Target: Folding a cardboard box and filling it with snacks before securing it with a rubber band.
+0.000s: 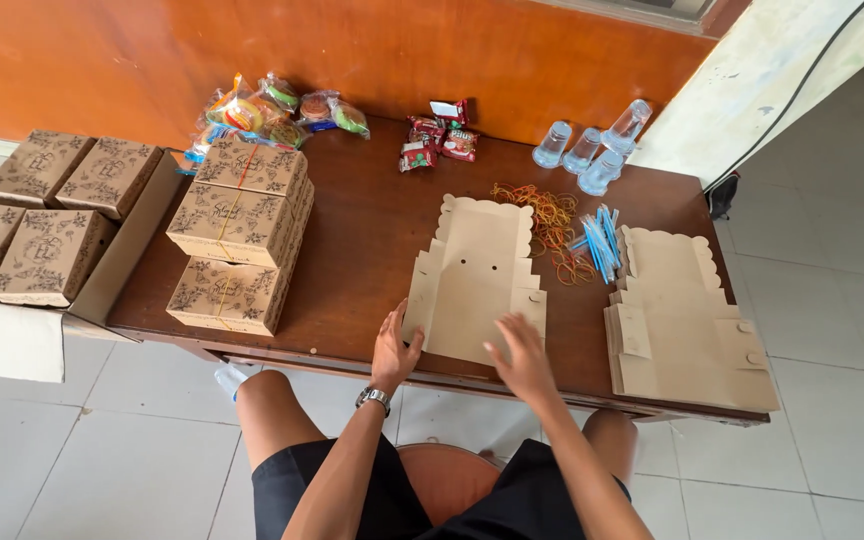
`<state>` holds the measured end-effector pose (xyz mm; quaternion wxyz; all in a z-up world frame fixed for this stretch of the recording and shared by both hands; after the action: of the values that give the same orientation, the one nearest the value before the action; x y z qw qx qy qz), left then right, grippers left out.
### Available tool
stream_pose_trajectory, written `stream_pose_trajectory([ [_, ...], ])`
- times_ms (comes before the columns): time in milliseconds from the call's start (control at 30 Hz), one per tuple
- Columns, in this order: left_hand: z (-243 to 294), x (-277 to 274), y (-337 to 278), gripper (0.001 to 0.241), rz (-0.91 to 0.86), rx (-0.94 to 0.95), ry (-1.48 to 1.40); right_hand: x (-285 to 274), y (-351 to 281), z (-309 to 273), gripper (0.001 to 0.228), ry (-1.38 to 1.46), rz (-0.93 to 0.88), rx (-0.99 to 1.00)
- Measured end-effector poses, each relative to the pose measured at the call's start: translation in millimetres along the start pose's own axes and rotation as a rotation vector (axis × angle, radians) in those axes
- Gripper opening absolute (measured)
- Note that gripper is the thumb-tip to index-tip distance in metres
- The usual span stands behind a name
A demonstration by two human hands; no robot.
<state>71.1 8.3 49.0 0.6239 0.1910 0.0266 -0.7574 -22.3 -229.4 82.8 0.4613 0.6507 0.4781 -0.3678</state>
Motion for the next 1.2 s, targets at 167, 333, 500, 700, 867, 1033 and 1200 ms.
stream_pose_trajectory([
  [167, -1.8, -0.3, 3.6, 0.059, 0.04, -0.056, 0.018, 8.0, -30.3, 38.9, 0.052, -0.174, 0.003, 0.013],
  [333, -3.2, -33.7, 13.4, 0.049, 0.196, 0.02, 0.007, 23.3, -38.0, 45.8, 0.051, -0.228, -0.037, 0.042],
  [500, 34.0, -150.9, 20.8, 0.031, 0.752, 0.479, 0.338, 30.6, -39.9, 50.2, 0.051, -0.279, -0.012, -0.011],
  [700, 51.5, -323.0, 56.2, 0.037, 1.158, 0.288, 0.373, 29.7, -40.4, 48.5, 0.052, -0.305, 0.017, -0.012],
  [867, -31.9, -382.0, 90.9, 0.033, 0.857, 0.017, 0.221, 31.9, -38.9, 50.6, 0.053, -0.334, 0.026, 0.002],
  [1033, -152.3, -392.8, 111.7, 0.077, 0.639, -0.331, -0.079, 32.7, -41.8, 51.3, 0.054, -0.329, 0.036, 0.008],
  [1200, -102.5, -377.6, 98.3, 0.093, 0.627, -0.36, 0.033, 31.5, -40.9, 51.5, 0.054, -0.322, 0.041, 0.004],
])
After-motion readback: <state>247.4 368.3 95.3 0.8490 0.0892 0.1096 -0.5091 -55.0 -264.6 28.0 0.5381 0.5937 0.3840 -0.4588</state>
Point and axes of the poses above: each hand's wrist, its own y-axis towards the middle knuckle, its own x-axis out of the palm, z = x × y, the point moved 10 cm from there along y, towards the middle knuckle, and after that the axes turned 8 degrees about -y, right-handed, at the moved point
